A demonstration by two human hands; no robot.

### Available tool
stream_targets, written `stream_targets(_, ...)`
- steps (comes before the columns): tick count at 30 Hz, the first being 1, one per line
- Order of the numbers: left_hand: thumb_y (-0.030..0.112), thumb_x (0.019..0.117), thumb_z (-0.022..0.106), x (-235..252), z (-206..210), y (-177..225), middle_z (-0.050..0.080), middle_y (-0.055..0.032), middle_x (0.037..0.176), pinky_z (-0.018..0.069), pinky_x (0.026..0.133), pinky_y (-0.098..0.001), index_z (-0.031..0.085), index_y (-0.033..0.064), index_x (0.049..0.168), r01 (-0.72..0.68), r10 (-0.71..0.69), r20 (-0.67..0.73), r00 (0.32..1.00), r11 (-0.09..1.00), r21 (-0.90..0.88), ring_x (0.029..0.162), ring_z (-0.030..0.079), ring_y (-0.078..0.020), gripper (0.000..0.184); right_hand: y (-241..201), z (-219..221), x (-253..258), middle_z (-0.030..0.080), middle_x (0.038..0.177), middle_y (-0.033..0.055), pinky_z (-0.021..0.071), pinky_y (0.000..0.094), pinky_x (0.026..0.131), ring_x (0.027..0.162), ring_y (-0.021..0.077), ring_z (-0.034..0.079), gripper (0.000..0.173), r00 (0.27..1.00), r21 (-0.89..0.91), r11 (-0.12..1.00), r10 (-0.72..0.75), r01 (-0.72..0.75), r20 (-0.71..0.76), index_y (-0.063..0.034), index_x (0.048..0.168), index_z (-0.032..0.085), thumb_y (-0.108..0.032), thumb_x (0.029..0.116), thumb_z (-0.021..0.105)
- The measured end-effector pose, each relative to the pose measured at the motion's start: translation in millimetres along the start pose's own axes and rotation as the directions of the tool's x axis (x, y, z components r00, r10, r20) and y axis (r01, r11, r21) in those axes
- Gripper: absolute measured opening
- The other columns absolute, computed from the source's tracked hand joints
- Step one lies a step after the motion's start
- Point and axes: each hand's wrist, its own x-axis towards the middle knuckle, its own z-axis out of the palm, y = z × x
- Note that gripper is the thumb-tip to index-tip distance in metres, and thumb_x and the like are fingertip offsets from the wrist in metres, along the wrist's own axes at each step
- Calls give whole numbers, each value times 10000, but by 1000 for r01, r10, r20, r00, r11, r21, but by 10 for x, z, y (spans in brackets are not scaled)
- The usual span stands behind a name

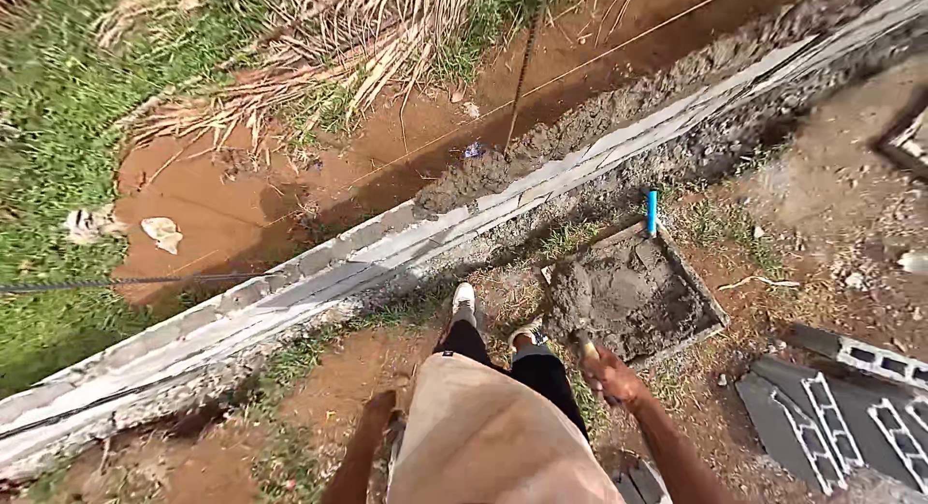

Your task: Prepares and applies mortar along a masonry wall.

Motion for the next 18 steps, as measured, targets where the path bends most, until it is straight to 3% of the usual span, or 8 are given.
stream_targets(2,276,1104,468,106,-106,254,616,-262,1249,556,876,-493,543,-33,1368,-15,14,-7,1000,987,-158,1016,659,-330,413,-218,273,89,482,627,-33,445,248,417,443,75,461,306,999,-13,1000,12,-11,42,-90,1204,498,-106,910,579)
stream_targets(6,268,1104,461,327,-379,539,612,-255,1263,574,854,-459,511,-32,1407,-76,80,2,997,954,-291,982,678,-307,430,-544,798,245,474,622,-36,444,246,414,443,72,458,312,996,-63,998,29,-24,85,-104,1213,489,-93,911,570)
stream_targets(10,247,1108,458,533,-663,728,606,-236,1277,583,838,-430,494,0,1441,-148,151,-26,988,895,-420,971,682,-283,416,-827,1213,379,477,609,-45,438,230,416,438,62,456,210,991,-150,988,44,-25,128,-115,1113,496,-109,913,559)
stream_targets(13,224,1114,431,615,-816,714,606,-235,1304,589,855,-430,477,14,1464,-161,156,-50,986,866,-474,1003,690,-283,411,-1061,1428,498,473,598,-39,443,239,425,435,70,456,195,985,-249,968,75,-33,158,-107,1096,507,-115,915,577)
stream_targets(18,275,1111,447,660,-792,196,624,-217,1235,581,830,-424,520,0,1411,-55,15,-84,996,862,-504,944,680,-259,413,-1469,1655,719,475,633,-38,444,238,430,451,70,455,249,957,-442,892,202,-91,209,-103,1156,494,-94,923,583)
